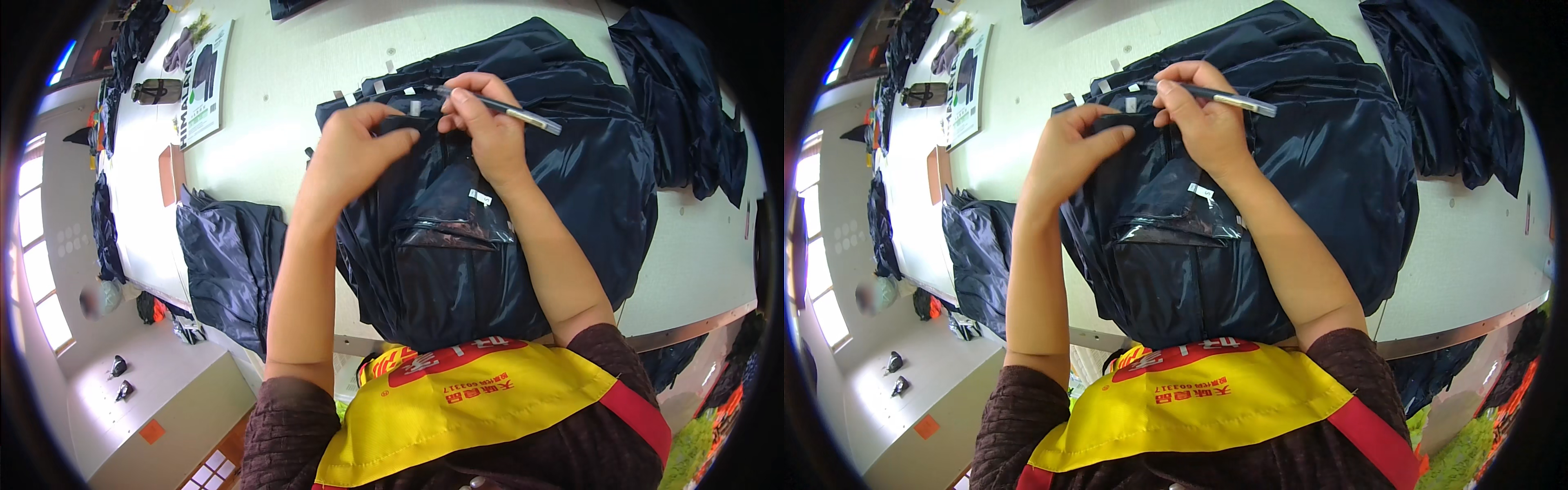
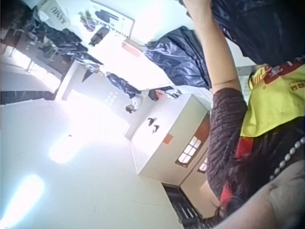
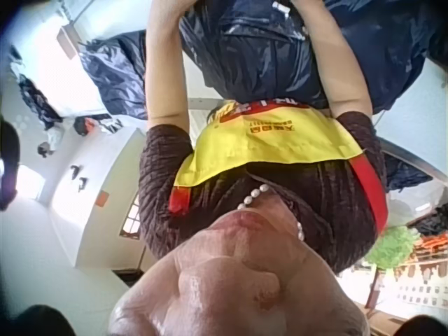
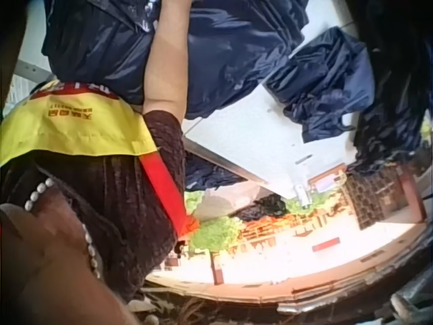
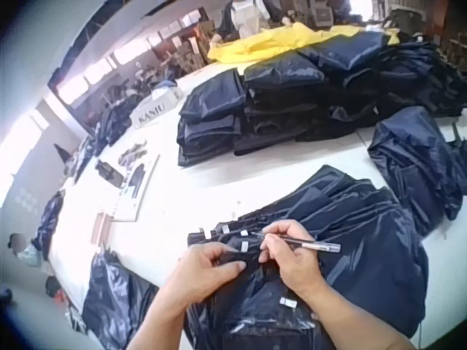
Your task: The person writes on small white labels attached to black plastic bags using a pen. They then stack the labeled bags and place a paper insert into each bag. The person folds the bags and stacks them on the table.
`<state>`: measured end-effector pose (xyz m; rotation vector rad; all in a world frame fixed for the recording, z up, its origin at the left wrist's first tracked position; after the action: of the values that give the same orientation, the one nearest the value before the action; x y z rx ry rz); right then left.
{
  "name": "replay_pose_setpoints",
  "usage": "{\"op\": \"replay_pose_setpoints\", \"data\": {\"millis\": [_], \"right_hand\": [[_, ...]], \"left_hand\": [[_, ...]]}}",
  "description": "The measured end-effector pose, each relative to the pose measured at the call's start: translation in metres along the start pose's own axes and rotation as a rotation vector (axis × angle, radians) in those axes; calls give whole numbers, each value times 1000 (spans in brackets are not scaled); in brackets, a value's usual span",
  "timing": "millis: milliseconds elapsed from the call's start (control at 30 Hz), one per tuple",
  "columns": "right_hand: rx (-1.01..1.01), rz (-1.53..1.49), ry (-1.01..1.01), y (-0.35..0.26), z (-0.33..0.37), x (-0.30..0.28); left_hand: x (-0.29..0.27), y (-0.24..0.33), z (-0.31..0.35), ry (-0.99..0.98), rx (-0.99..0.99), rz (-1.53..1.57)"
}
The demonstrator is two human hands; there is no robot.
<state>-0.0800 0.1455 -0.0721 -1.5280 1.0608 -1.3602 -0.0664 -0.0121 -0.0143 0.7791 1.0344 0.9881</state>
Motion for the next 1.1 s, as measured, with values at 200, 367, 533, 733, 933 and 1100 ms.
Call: {"op": "replay_pose_setpoints", "data": {"millis": [200, 367, 533, 733, 933, 1100], "right_hand": [[11, -4, -70, -24, -13, -1], [34, 84, -17, 6, -18, -4], [41, 171, -29, 7, -12, -5], [-39, 253, -191, -2, 1, 0], [2, 344, -325, -15, 5, 6], [-111, 399, -350, -22, 3, 13]], "left_hand": [[81, 22, 67, -256, 619, -847], [74, 28, 52, -319, 426, -524], [-1, 25, 3, 214, 249, -607], [3, 17, 19, 41, 55, -597], [6, 12, 26, 41, 27, -582], [11, 11, 25, -37, 19, -477]]}}
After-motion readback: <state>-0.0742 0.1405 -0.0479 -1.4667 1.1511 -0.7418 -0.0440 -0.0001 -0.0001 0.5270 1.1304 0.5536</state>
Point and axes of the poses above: each hand's wrist, its own z-axis away from the middle knuckle, its own x-axis out of the palm, y = z × x, the point moved 5 cm from there along -z, towards the middle knuckle, and after that the axes turned 12 degrees about z, right-handed, at the moved point
